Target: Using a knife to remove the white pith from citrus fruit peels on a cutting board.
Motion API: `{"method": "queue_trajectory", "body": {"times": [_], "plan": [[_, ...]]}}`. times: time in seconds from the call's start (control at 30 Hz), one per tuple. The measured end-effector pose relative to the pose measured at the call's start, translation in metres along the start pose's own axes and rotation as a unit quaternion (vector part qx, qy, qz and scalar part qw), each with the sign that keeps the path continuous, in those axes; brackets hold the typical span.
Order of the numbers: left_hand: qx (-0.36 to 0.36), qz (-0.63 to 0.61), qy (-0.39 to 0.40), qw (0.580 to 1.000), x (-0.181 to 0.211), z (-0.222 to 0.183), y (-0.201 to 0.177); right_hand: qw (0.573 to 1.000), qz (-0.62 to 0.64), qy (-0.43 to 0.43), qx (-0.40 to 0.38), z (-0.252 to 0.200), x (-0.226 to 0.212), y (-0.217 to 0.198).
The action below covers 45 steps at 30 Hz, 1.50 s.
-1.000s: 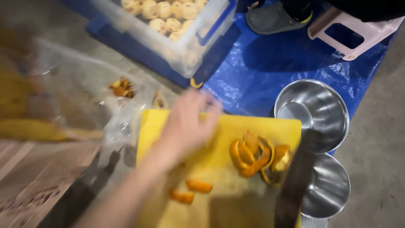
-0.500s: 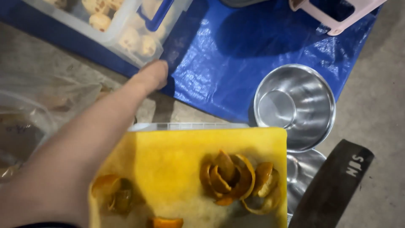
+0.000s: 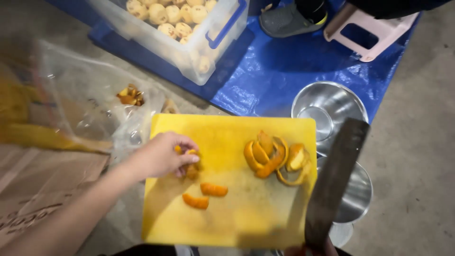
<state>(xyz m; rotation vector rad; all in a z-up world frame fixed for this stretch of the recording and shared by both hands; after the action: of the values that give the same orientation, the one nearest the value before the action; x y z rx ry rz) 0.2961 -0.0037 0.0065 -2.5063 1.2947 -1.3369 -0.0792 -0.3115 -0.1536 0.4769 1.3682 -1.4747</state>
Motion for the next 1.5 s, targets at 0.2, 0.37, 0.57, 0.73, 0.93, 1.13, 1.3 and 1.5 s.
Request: {"method": "queue_trajectory", "body": {"times": [0.2,0.37,0.57,0.73,0.93,1.13,1.3,1.5], "plan": [[0.198,0.372,0.156,0.893,0.017,-0.059,0.020,0.816,0.424,0.246,-0.308,0.070,-0.133,-0.017],[0.238,0.300,0.252,0.889,0.077,-0.060,0.073,0.884,0.329,0.191,-0.271,0.080,-0.227,-0.053],[0.169,0.263,0.203,0.928,0.091,-0.011,0.178,0.865,0.397,0.148,-0.268,0.082,-0.211,-0.047],[0.152,0.094,0.195,0.964,0.088,-0.025,0.168,0.869,0.327,0.194,-0.316,0.077,-0.214,-0.044],[0.043,-0.140,0.061,0.987,0.088,-0.089,0.128,0.855,0.281,0.242,-0.363,0.066,-0.206,-0.039],[-0.048,-0.300,-0.043,0.952,0.016,-0.113,0.165,0.861,0.222,0.175,-0.423,0.035,-0.200,-0.036],[0.195,-0.073,-0.024,0.978,-0.038,-0.103,0.157,0.839,0.008,0.126,-0.530,-0.008,-0.179,-0.048],[0.255,-0.151,-0.043,0.954,-0.041,-0.118,0.160,0.848,-0.039,0.112,-0.516,-0.047,-0.140,-0.062]]}}
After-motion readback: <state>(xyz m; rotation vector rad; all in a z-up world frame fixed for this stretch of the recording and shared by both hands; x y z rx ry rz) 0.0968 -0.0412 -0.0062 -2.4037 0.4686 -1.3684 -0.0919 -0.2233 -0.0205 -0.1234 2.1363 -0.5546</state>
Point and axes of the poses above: each hand's wrist, its own z-axis towards the middle knuckle, its own y-axis out of the palm, x = y × z, the point moved 8 cm from there along z, towards the middle knuckle, and after that the axes turned 6 degrees about -z, right-handed, at the moved point
